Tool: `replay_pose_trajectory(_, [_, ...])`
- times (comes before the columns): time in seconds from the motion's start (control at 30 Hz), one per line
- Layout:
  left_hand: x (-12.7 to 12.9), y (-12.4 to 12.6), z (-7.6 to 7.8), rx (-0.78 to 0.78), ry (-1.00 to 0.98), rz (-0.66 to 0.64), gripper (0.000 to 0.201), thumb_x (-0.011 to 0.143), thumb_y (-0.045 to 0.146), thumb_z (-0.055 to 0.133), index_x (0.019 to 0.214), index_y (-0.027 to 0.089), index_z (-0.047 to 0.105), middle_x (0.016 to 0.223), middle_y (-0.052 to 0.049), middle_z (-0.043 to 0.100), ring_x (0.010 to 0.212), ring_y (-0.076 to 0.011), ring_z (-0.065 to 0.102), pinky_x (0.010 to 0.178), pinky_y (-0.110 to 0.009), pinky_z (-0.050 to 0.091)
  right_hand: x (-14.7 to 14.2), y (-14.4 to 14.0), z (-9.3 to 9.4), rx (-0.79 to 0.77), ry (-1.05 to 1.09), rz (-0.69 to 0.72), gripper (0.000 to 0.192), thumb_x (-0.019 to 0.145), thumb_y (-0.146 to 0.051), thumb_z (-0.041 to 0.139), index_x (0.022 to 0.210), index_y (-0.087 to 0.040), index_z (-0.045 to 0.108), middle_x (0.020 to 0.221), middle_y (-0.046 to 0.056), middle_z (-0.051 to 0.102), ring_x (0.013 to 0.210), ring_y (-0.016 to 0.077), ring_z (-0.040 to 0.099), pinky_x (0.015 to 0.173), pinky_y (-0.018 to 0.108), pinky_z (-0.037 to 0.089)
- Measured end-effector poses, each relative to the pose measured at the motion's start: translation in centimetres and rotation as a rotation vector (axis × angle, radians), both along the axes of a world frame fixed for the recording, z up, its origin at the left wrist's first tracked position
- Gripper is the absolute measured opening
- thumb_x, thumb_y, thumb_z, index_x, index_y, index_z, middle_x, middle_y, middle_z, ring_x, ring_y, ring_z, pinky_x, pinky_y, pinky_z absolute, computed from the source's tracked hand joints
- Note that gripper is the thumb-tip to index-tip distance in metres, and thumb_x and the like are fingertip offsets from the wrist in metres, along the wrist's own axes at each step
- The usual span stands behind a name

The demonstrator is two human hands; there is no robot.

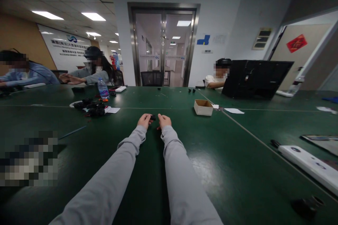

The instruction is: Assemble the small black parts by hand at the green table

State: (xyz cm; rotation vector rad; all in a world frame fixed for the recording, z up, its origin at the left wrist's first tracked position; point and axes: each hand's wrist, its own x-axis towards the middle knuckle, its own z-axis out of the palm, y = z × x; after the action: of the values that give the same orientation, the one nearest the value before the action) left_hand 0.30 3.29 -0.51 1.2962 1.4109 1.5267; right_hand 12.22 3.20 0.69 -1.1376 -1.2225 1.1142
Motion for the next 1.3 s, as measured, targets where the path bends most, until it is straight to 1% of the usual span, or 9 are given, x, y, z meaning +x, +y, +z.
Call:
replay_pose_trajectory(0.1, [0.2, 0.2, 0.2, -0.025, -0.031, 0.011, 0.013, 0.078, 0.023, 0.047, 0.078, 0.016, 0.057, 0.057, 0.0, 0.057, 0.051, -0.0088, 0.054, 0.05, -0.019, 0.04, -0.4, -0.1, -0.3, 0.005, 0.067, -0.023, 0.024, 0.073, -0.037, 0.054, 0.064, -0.018, 0.044, 0.038, -0.01, 0.038, 0.027, 0.0051, 0.035, 0.032, 0.021, 0.042])
replay_pose_trajectory(0.17, [0.7, 0.2, 0.6, -0.067, -0.081, -0.001, 0.01, 0.078, 0.022, 0.049, 0.076, 0.015, 0.056, 0.054, 0.001, 0.056, 0.048, -0.0084, 0.053, 0.049, -0.019, 0.04, -0.3, -0.3, -0.2, 0.014, 0.095, 0.021, 0.018, 0.074, -0.035, 0.053, 0.078, -0.019, 0.047, 0.046, -0.01, 0.045, 0.028, 0.0054, 0.04, 0.032, 0.021, 0.043])
replay_pose_trajectory(0.27, [1.6, -0.2, 1.5, -0.168, -0.24, -0.038, 0.007, 0.078, 0.022, 0.049, 0.078, 0.014, 0.05, 0.051, 0.002, 0.054, 0.042, -0.0082, 0.051, 0.044, -0.019, 0.038, 0.1, -0.6, 0.2, -0.008, 0.126, 0.129, 0.024, 0.075, -0.035, 0.052, 0.093, -0.02, 0.047, 0.06, -0.007, 0.053, 0.03, 0.0062, 0.047, 0.034, 0.022, 0.045])
replay_pose_trajectory(0.4, [2.0, -1.0, 2.1, -0.202, -0.365, -0.082, 0.009, 0.078, 0.021, 0.051, 0.079, 0.015, 0.044, 0.048, 0.003, 0.052, 0.04, -0.0082, 0.05, 0.04, -0.017, 0.034, 0.3, -0.7, 0.4, 0.012, 0.089, 0.224, 0.028, 0.07, -0.029, 0.059, 0.094, -0.018, 0.05, 0.058, -0.006, 0.055, 0.036, 0.0082, 0.053, 0.037, 0.021, 0.047])
replay_pose_trajectory(0.57, [0.5, -1.5, 2.0, -0.194, -0.412, -0.155, 0.01, 0.078, 0.022, 0.051, 0.077, 0.016, 0.044, 0.048, 0.003, 0.053, 0.04, -0.0081, 0.05, 0.041, -0.017, 0.035, -0.4, -0.6, 0.5, -0.002, 0.064, 0.23, 0.028, 0.071, -0.029, 0.06, 0.093, -0.018, 0.047, 0.054, -0.007, 0.054, 0.037, 0.0103, 0.055, 0.036, 0.021, 0.046])
replay_pose_trajectory(0.7, [-0.1, -1.5, 1.9, -0.195, -0.395, -0.16, 0.006, 0.077, 0.02, 0.05, 0.078, 0.016, 0.046, 0.05, 0.002, 0.054, 0.043, -0.0075, 0.05, 0.042, -0.017, 0.035, -0.6, -0.6, 0.4, -0.001, 0.048, 0.236, 0.029, 0.069, -0.032, 0.061, 0.09, -0.019, 0.046, 0.054, -0.006, 0.056, 0.035, 0.0095, 0.054, 0.035, 0.02, 0.046])
replay_pose_trajectory(0.87, [-0.2, -1.8, 1.9, -0.158, -0.305, -0.133, 0.017, 0.07, 0.026, 0.06, 0.076, 0.014, 0.049, 0.052, 0.004, 0.053, 0.042, -0.0047, 0.047, 0.043, -0.016, 0.036, 0.1, -0.3, -0.1, 0.052, 0.073, 0.249, 0.035, 0.063, -0.03, 0.066, 0.093, -0.019, 0.051, 0.047, -0.009, 0.05, 0.033, 0.0085, 0.051, 0.036, 0.02, 0.046])
replay_pose_trajectory(1.07, [-0.5, -1.9, 1.7, -0.121, -0.263, -0.122, 0.018, 0.069, 0.025, 0.062, 0.075, 0.013, 0.05, 0.049, 0.003, 0.053, 0.04, -0.0046, 0.046, 0.041, -0.016, 0.036, 0.5, -0.2, -0.3, 0.012, 0.126, 0.266, 0.033, 0.066, -0.031, 0.064, 0.095, -0.017, 0.054, 0.055, -0.005, 0.055, 0.038, 0.0084, 0.054, 0.042, 0.022, 0.049])
replay_pose_trajectory(1.3, [-0.6, -1.6, 1.3, -0.082, -0.217, -0.112, 0.015, 0.071, 0.024, 0.059, 0.073, 0.012, 0.051, 0.048, 0.002, 0.054, 0.038, -0.0051, 0.046, 0.04, -0.016, 0.036, 0.7, -0.3, -0.3, -0.005, 0.167, 0.272, 0.031, 0.067, -0.024, 0.064, 0.097, -0.018, 0.056, 0.06, -0.004, 0.057, 0.042, 0.0068, 0.054, 0.046, 0.022, 0.052])
